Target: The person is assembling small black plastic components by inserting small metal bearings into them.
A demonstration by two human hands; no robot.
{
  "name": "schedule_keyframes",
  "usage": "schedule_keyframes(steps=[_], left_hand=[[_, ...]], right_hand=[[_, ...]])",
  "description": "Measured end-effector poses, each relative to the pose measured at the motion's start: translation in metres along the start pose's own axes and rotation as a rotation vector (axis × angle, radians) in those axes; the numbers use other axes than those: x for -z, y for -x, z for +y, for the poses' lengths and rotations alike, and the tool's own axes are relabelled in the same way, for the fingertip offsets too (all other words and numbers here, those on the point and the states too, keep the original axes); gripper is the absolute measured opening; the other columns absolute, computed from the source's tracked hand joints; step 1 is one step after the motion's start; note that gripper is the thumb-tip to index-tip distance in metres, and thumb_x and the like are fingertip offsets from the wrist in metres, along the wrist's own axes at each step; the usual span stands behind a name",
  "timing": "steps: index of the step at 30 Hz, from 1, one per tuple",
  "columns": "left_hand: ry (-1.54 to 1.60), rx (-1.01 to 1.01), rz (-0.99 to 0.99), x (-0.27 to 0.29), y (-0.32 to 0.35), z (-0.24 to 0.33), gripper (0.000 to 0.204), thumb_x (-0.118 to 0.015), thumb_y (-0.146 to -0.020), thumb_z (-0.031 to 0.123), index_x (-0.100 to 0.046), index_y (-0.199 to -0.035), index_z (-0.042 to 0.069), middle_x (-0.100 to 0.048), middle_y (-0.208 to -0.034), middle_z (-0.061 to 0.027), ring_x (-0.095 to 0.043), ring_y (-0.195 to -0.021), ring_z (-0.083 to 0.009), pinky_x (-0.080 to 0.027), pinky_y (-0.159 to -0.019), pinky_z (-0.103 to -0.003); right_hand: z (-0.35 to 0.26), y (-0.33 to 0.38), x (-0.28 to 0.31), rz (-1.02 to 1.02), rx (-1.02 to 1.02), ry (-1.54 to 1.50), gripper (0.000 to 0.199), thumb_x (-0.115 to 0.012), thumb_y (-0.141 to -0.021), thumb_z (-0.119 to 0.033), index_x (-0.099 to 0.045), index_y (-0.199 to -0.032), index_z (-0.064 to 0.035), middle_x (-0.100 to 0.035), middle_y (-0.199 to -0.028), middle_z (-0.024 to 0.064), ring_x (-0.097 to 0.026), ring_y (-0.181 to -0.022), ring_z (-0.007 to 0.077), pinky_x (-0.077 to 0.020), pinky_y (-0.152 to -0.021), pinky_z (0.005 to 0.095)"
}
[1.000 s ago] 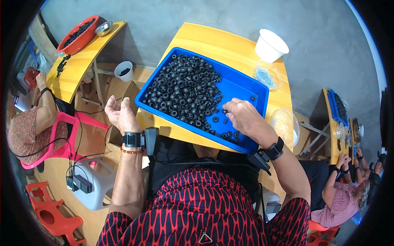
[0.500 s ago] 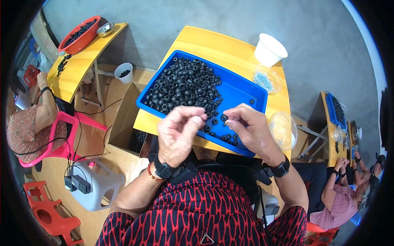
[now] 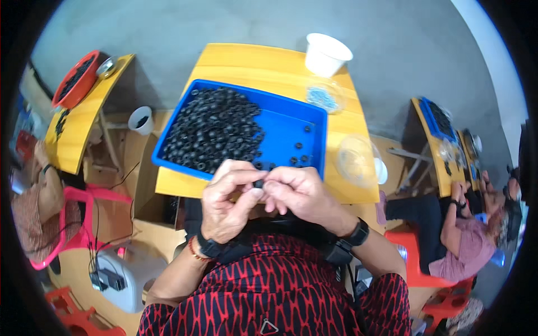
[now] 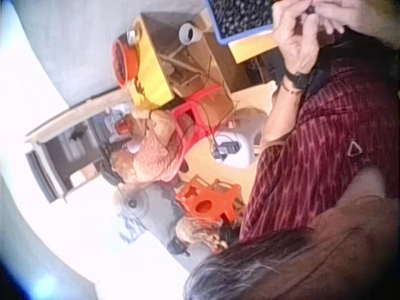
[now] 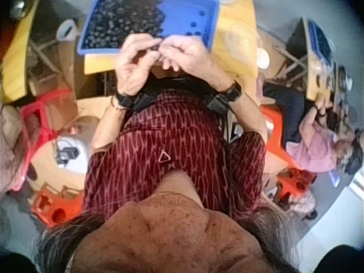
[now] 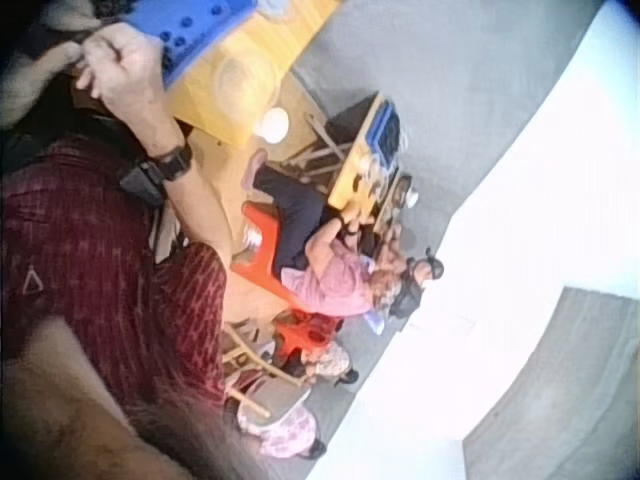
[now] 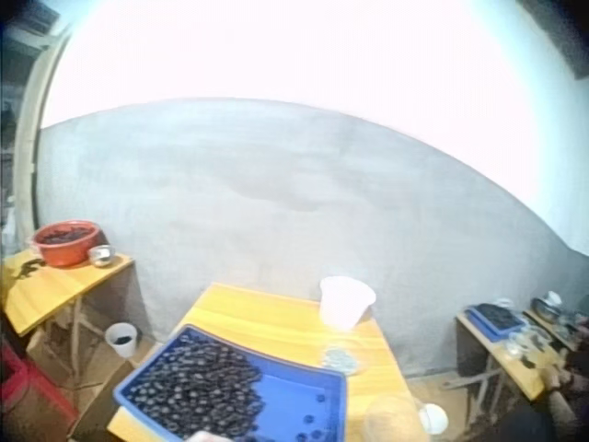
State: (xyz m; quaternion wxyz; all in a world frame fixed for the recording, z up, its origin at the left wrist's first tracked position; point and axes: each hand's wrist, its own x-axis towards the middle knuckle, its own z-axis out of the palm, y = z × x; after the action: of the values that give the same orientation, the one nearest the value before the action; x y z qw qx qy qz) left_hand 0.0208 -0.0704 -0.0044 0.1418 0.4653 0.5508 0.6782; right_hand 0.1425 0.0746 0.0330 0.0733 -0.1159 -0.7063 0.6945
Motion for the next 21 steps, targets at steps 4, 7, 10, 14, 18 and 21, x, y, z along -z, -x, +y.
schedule_keyframes(steps=[4, 7, 10, 14, 18, 21], left_hand=[[0.037, 0.071, 0.004, -0.001, 0.002, 0.004, 0.018, -0.066, -0.089, -0.002, -0.065, -0.107, -0.003, -0.062, -0.104, -0.012, -0.063, -0.085, -0.0138, -0.054, -0.077, -0.027], [0.147, 0.139, 0.107, -0.005, 0.004, 0.005, 0.02, -0.063, -0.09, -0.002, -0.063, -0.11, -0.004, -0.064, -0.094, -0.01, -0.067, -0.076, -0.0135, -0.058, -0.069, -0.025], [0.138, 0.164, 0.135, -0.005, 0.004, 0.003, 0.02, -0.061, -0.09, -0.004, -0.064, -0.11, -0.004, -0.064, -0.093, -0.01, -0.067, -0.075, -0.0131, -0.058, -0.068, -0.025], [0.068, 0.162, 0.078, -0.007, 0.004, 0.002, 0.021, -0.058, -0.089, -0.006, -0.064, -0.109, -0.003, -0.064, -0.091, -0.0096, -0.067, -0.07, -0.0122, -0.059, -0.065, -0.026], [0.142, 0.288, 0.067, -0.009, 0.007, 0.003, 0.021, -0.058, -0.089, -0.006, -0.064, -0.109, -0.003, -0.065, -0.089, -0.0093, -0.066, -0.068, -0.0122, -0.059, -0.062, -0.027], [0.145, 0.273, 0.062, -0.007, 0.007, -0.002, 0.021, -0.058, -0.09, -0.004, -0.064, -0.109, -0.003, -0.065, -0.089, -0.0099, -0.067, -0.069, -0.0126, -0.059, -0.06, -0.027]], right_hand=[[-0.012, 0.015, 0.008, 0.041, 0.068, 0.091, 0.013, -0.062, -0.096, -0.01, -0.068, -0.096, 0.0015, -0.069, -0.079, 0.0034, -0.063, -0.068, 0.0068, -0.0519, -0.061, 0.0233], [-0.012, 0.028, 0.031, 0.217, 0.048, 0.161, 0.013, -0.067, -0.091, -0.007, -0.069, -0.102, 0.0006, -0.07, -0.083, 0.0042, -0.064, -0.069, 0.0082, -0.0525, -0.063, 0.0243], [-0.005, 0.04, 0.093, 0.404, 0.043, 0.421, 0.017, -0.063, -0.093, -0.001, -0.07, -0.108, 0.0006, -0.07, -0.088, 0.0041, -0.063, -0.074, 0.008, -0.0511, -0.067, 0.0232], [-0.01, 0.061, 0.162, 0.553, 0.035, 0.933, 0.019, -0.066, -0.088, -0.001, -0.069, -0.106, 0.0031, -0.073, -0.086, 0.0124, -0.068, -0.074, 0.0161, -0.053, -0.068, 0.0291], [-0.013, 0.064, 0.171, 0.41, -0.261, 1.251, 0.026, -0.063, -0.082, 0.0, -0.069, -0.108, 0.0025, -0.068, -0.096, 0.0266, -0.068, -0.088, 0.0408, -0.0544, -0.077, 0.041], [-0.008, 0.055, 0.169, 0.204, -0.443, 1.482, 0.025, -0.06, -0.085, -0.003, -0.069, -0.107, 0.0016, -0.068, -0.097, 0.0258, -0.068, -0.091, 0.0402, -0.054, -0.08, 0.0428]])
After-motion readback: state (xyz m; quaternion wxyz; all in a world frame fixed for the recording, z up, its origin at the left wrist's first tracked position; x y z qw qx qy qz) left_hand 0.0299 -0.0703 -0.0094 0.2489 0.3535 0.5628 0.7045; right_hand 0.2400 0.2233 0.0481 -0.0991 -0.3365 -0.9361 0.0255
